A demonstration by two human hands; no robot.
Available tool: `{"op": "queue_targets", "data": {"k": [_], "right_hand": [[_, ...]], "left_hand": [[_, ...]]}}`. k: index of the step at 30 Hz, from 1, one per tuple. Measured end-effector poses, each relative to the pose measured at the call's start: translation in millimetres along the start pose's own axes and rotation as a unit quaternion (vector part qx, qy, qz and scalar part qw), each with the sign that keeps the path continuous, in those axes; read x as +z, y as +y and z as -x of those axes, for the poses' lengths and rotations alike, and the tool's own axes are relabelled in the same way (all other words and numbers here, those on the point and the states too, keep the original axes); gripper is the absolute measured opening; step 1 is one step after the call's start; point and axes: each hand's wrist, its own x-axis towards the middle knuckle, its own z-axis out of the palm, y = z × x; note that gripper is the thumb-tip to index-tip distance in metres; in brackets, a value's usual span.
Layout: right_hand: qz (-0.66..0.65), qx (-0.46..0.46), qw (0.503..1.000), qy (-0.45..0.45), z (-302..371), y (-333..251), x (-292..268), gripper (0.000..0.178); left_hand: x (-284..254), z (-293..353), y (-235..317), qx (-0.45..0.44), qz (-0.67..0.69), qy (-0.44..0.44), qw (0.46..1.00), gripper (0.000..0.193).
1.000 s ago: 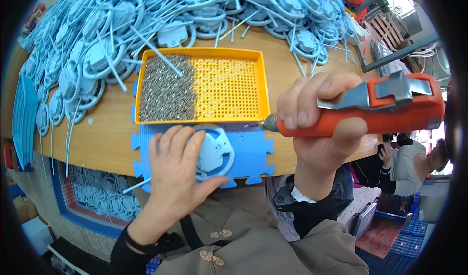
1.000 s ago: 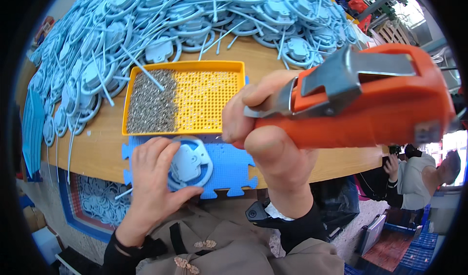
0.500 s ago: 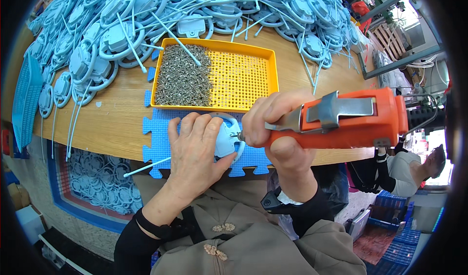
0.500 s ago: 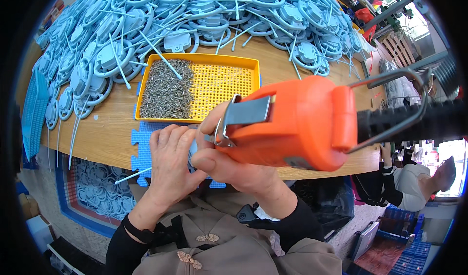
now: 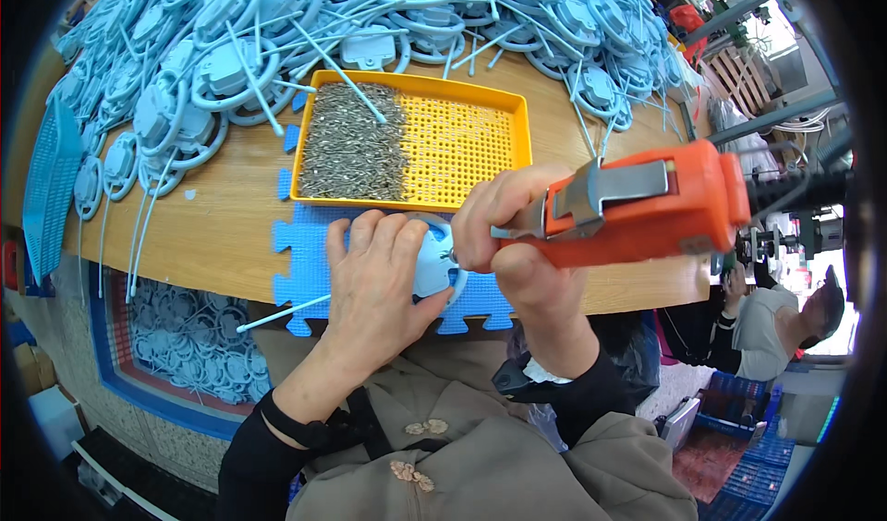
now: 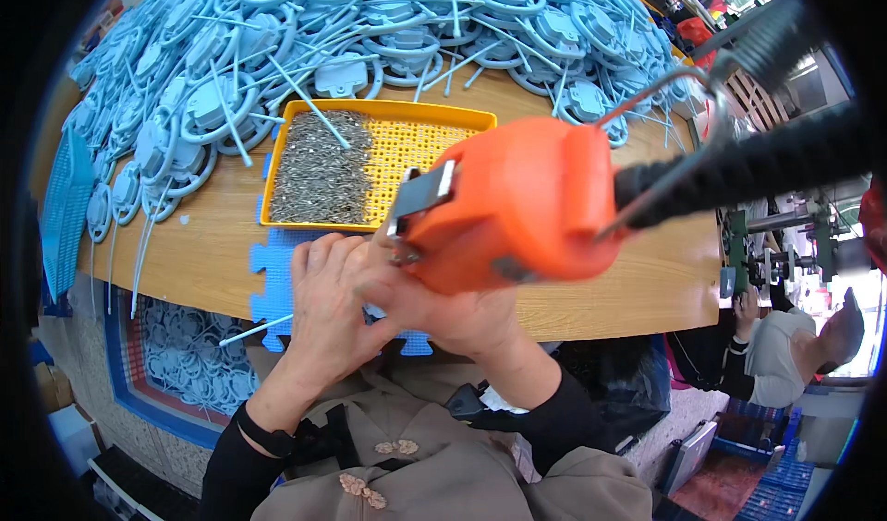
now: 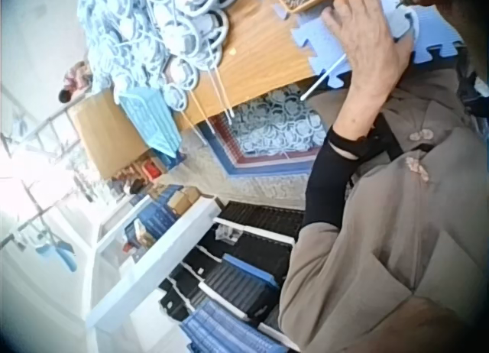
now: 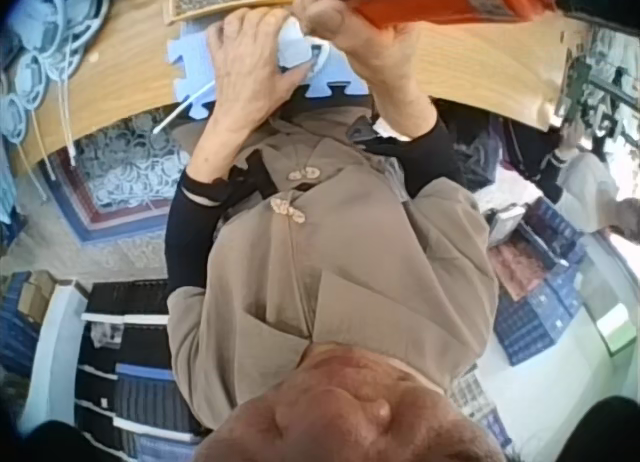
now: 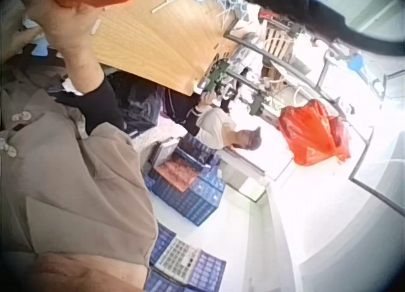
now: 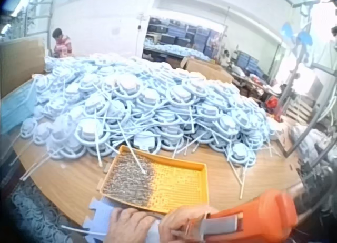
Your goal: Assembling blue plastic components using an electric screwdriver and screws in a factory setting.
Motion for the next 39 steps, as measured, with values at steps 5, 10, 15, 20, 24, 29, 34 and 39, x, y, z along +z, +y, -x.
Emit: {"op": "queue_targets", "data": {"k": [5, 10, 15, 20, 24, 29, 34, 39], "right_hand": [[-0.06, -0.024, 0.998, -0.009, -7, -28, -13, 0.046], [-0.04, -0.055, 0.998, 0.001, -22, -28, -29, 0.045], [-0.069, -0.047, 0.997, 0.005, -18, -17, -14, 0.047], [-0.038, -0.044, 0.998, 0.015, -11, -24, -20, 0.048], [-0.068, -0.036, 0.996, 0.047, -2, -22, -37, 0.044], [-0.087, -0.071, 0.992, 0.05, -34, -17, -29, 0.034], [-0.083, -0.072, 0.991, 0.076, -40, 1, -41, 0.03], [-0.077, -0.041, 0.991, 0.103, -36, 9, -50, 0.032]], "left_hand": [[-62, 41, -13, -0.016, 0.014, -0.021, 1.0, 0.072], [-162, 92, -77, -0.118, -0.112, -0.007, 0.987, 0.078], [-198, 51, -220, -0.177, -0.229, 0.138, 0.947, 0.07], [-217, 17, -285, -0.47, -0.267, 0.054, 0.84, 0.086], [-200, 42, -330, -0.354, -0.301, 0.064, 0.883, 0.083], [-202, 80, -333, -0.237, -0.257, 0.114, 0.93, 0.066], [-169, 53, -295, -0.196, -0.194, 0.099, 0.956, 0.064], [-162, 47, -272, -0.189, -0.169, 0.099, 0.962, 0.061]]}}
